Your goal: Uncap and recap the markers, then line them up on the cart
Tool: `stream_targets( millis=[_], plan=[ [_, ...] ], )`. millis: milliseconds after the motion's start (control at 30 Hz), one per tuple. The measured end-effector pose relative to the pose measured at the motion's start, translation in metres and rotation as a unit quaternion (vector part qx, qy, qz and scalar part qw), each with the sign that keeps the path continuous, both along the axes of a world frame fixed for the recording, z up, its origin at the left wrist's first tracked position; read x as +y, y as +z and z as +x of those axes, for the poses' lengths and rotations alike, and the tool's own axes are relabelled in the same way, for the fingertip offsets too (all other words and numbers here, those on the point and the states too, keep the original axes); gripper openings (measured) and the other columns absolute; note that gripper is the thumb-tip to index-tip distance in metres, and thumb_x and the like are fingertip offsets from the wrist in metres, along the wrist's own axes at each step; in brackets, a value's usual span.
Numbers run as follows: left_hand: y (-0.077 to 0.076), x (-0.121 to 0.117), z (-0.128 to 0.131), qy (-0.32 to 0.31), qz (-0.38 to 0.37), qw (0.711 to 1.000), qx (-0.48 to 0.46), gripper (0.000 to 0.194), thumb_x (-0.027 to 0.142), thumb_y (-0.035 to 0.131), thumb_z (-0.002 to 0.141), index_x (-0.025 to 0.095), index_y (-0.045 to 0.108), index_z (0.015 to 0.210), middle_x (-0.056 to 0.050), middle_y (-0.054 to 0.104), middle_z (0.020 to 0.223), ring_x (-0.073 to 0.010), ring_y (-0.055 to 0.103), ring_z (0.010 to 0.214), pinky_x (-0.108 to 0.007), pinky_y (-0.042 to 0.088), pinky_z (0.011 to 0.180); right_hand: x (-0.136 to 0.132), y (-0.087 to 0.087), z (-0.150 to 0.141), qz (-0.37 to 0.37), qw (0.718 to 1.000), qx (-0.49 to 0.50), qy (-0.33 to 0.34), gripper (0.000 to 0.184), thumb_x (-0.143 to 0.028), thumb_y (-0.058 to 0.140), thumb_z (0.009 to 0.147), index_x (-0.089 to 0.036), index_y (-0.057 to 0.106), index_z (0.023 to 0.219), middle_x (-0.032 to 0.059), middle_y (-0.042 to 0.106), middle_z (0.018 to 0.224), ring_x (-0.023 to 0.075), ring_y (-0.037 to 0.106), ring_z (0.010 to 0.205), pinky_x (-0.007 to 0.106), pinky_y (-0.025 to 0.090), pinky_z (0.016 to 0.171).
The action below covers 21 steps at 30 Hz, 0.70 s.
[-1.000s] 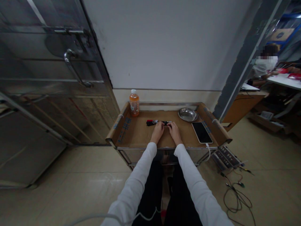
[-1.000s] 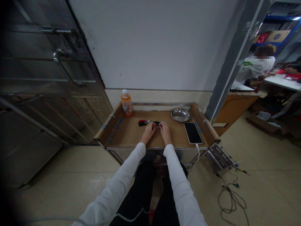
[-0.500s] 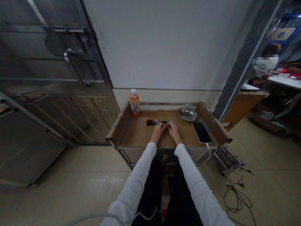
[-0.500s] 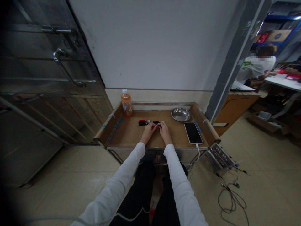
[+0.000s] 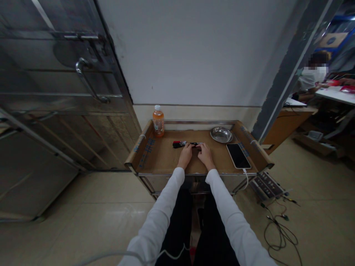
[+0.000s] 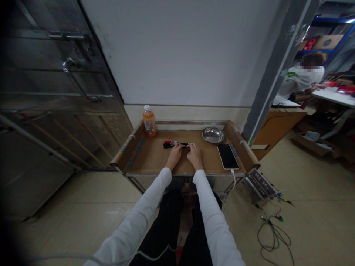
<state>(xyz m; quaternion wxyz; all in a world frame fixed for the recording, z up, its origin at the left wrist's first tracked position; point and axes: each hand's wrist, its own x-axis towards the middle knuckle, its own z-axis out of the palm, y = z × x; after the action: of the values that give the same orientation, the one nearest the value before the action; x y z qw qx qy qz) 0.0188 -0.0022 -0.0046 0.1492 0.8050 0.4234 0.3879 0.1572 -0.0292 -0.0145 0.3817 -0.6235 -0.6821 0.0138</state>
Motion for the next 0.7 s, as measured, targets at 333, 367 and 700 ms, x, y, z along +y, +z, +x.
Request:
stream_targets(
  millis=[333, 367, 700],
  plan=[
    [0.006, -0.005, 0.000, 0.002, 0.029, 0.999, 0.021, 0.028, 0.009, 0.041, 0.090, 0.016, 0.061, 0.107, -0.009, 0.056, 0.104, -0.0181, 0.058, 0.096, -0.033, 0.048, 0.091, 0.001, -0.001, 0.001, 0.030, 0.999, 0.030, -0.006, 0.042, 0.003, 0.035, 0.073, -0.016, 0.060, 0.103, 0.0100, 0.058, 0.104, 0.0199, 0.051, 0.102, 0.031, 0.041, 0.093],
    [0.007, -0.006, 0.000, -0.004, 0.039, 0.999, 0.026, 0.026, 0.009, 0.041, 0.089, 0.016, 0.061, 0.105, -0.009, 0.057, 0.102, -0.0183, 0.058, 0.096, -0.033, 0.048, 0.091, 0.001, 0.000, 0.001, 0.030, 0.999, 0.024, -0.019, 0.041, 0.002, 0.036, 0.074, -0.015, 0.061, 0.102, 0.0103, 0.057, 0.104, 0.0204, 0.051, 0.102, 0.031, 0.041, 0.093],
    [0.006, -0.004, 0.001, -0.039, 0.037, 0.998, 0.026, 0.022, 0.007, 0.043, 0.088, 0.017, 0.059, 0.101, -0.007, 0.057, 0.101, -0.0177, 0.057, 0.096, -0.033, 0.047, 0.091, -0.003, 0.000, 0.001, 0.022, 0.991, -0.017, -0.129, 0.026, -0.004, 0.041, 0.079, -0.017, 0.064, 0.082, 0.0085, 0.055, 0.091, 0.0207, 0.048, 0.090, 0.031, 0.037, 0.084]
  ],
)
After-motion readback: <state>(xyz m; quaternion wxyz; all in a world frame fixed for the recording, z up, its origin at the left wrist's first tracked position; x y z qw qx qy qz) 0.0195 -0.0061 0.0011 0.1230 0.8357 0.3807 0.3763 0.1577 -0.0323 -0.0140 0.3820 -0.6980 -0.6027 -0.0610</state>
